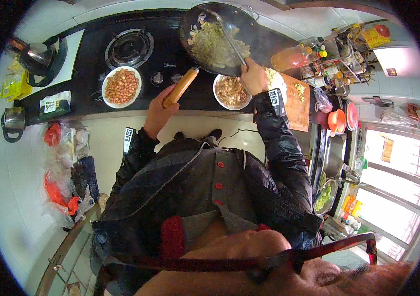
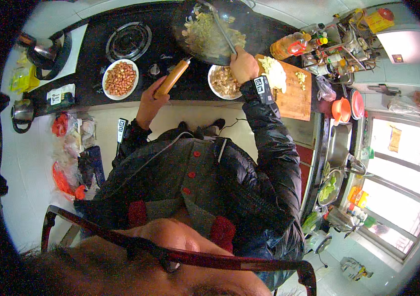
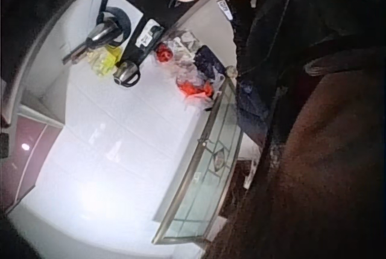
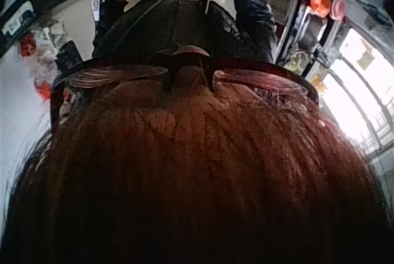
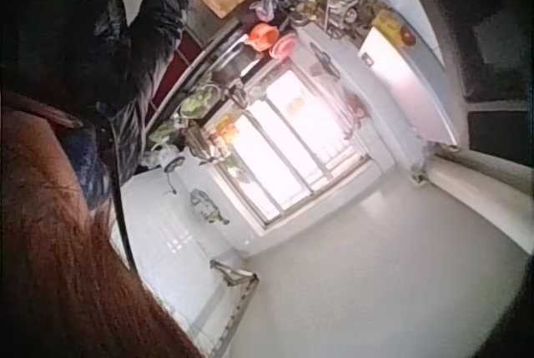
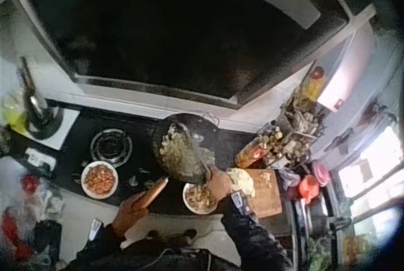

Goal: The person stir-fries pieces of meat in a wok, then transfers the cooked meat into a white bowl. Next, they add shredded vegetables to the wok and stir-fry them. The person uses a spatula to mix and lift the food while holding the wok handle.

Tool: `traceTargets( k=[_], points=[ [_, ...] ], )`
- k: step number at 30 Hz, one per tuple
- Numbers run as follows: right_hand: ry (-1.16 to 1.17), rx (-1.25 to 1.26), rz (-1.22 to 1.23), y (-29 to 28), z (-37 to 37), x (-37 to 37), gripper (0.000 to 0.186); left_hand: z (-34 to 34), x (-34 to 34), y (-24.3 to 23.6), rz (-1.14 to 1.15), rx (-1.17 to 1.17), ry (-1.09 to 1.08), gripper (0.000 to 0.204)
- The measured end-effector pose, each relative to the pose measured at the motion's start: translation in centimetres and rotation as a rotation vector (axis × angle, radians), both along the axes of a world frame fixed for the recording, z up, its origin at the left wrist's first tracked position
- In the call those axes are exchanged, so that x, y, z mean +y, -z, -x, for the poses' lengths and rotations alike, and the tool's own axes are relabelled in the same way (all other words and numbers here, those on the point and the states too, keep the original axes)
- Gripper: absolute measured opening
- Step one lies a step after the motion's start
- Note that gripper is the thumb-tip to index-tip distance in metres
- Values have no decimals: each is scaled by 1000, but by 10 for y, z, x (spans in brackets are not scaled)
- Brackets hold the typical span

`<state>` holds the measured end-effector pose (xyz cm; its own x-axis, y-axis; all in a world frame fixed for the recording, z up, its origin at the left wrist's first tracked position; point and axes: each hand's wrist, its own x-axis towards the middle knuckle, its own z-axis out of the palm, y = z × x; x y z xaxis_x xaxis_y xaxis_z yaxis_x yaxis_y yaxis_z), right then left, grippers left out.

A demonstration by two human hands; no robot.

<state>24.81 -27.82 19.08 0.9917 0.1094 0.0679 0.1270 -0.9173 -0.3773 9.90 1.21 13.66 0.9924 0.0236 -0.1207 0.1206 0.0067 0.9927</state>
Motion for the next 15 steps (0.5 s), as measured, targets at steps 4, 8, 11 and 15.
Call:
traceTargets(
  k=[4, 8, 11, 15],
  points=[
    [-29, 108, 28, -31, 28, -25, 32, -1, 1, -4, -117, -66, 21, 58],
    [-43, 71, -52, -73, 75, -73, 24, -1, 3, -6, -30, -69, 64, 58],
    [90, 160, -2, -73, 92, -81, 21, 0, 3, -5, -77, -110, 43, 59],
    [104, 152, 200, -28, 61, -54, 28, -2, 2, -3, -76, -34, 43, 59]
  ],
)
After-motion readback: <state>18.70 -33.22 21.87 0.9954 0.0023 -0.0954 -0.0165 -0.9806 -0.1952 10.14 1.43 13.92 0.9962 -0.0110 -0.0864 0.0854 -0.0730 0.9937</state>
